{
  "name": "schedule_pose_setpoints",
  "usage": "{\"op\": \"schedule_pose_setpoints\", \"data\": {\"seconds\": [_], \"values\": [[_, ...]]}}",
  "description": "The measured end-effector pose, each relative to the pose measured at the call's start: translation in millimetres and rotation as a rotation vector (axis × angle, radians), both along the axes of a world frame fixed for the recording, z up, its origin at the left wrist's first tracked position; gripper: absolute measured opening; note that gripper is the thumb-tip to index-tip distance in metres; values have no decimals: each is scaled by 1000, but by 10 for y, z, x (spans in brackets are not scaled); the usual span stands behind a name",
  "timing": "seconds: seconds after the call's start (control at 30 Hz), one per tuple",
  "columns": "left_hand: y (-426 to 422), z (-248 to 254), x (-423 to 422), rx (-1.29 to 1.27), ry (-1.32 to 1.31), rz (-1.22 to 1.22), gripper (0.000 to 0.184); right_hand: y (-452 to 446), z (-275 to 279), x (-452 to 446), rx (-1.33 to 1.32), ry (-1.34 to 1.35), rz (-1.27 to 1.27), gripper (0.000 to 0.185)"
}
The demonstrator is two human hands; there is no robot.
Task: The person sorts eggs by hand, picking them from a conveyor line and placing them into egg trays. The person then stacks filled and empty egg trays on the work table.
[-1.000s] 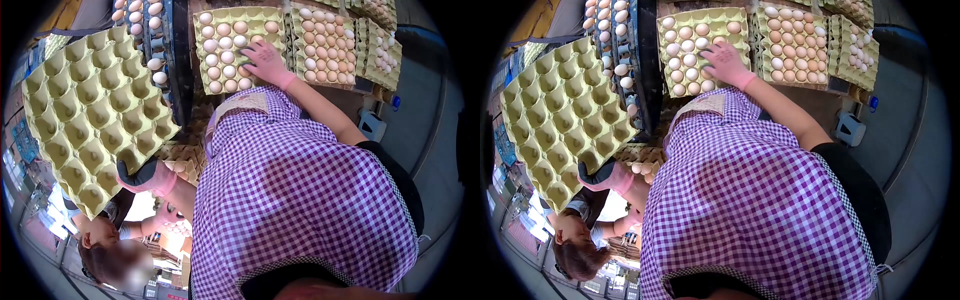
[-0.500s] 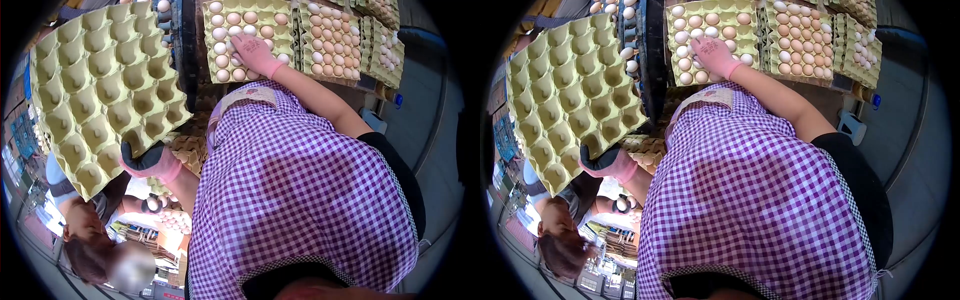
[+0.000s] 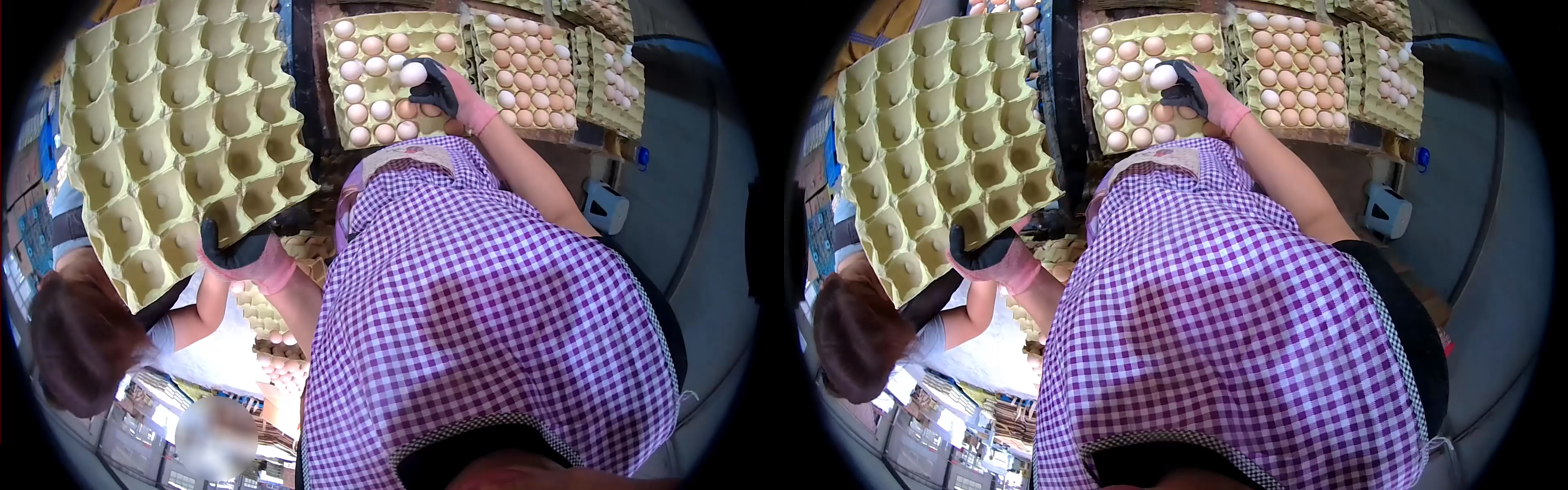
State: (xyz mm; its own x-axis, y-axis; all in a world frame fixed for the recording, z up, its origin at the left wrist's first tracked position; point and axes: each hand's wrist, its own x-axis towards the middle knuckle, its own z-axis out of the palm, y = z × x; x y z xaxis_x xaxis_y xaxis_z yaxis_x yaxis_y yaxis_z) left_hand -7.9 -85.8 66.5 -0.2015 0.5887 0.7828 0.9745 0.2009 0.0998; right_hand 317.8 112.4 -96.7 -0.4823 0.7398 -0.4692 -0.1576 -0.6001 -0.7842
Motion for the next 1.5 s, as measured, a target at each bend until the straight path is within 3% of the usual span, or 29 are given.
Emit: {"op": "schedule_pose_setpoints", "data": {"seconds": [0.1,0.23,0.3,0.37,0.47,0.5,0.57,0.6,0.63,0.7,0.77,0.83,0.87,0.97,1.03,1.07,1.13,1.17,1.23,1.3,1.37,1.4,1.5], "values": [[-57,-77,-108,-44,161,20,69,-32,83,-12,-24,95,5,35],[60,24,33,50,43,33,71,-11,117,-14,15,126,84,44],[68,35,55,45,-45,5,72,-17,121,-41,266,-26,133,47],[41,-55,20,76,-150,19,74,-29,178,-42,214,-9,115,49],[74,-39,54,85,-88,-38,76,38,190,24,153,7,122,48],[33,-59,25,66,-111,-30,79,29,206,54,154,-55,143,42],[-10,-97,-29,53,-81,-7,73,111,395,153,265,-428,409,40],[-19,-287,-62,327,-352,-70,73,154,384,242,511,-628,603,44],[95,-144,38,305,-334,-70,74,190,256,440,664,-804,700,48],[96,-16,-42,70,-275,6,70,285,351,753,628,-688,510,48],[191,96,19,42,-264,2,63,461,186,1158,589,-756,227,51],[252,105,36,62,-198,34,60,704,319,1520,550,-992,8,60],[266,108,59,47,-177,8,61,888,144,1728,598,-1248,-66,60],[330,75,167,28,-211,-45,61,1489,-204,2172,708,-1401,-114,60],[363,39,235,13,-285,-75,61,1676,-233,2181,903,-1656,-157,54],[370,16,262,9,-299,-88,60,1656,-144,2182,894,-1659,-154,54],[387,-24,317,5,-322,-104,60,1549,608,1909,452,-1467,-2,48],[394,-37,321,5,-337,-116,59,1630,438,2017,445,-1466,-5,48],[422,-70,347,-5,-373,-141,59,1868,-19,2311,589,-1547,150,44],[440,-122,377,-9,-412,-161,58,1662,334,2109,669,-1535,68,41],[463,-192,392,-8,-466,-183,58,1435,755,1768,714,-1327,-106,42],[476,-222,398,0,-506,-204,57,1334,823,1652,859,-1152,-146,48],[591,-399,461,97,-630,-323,58,1174,830,1328,813,-894,-31,47]]}}
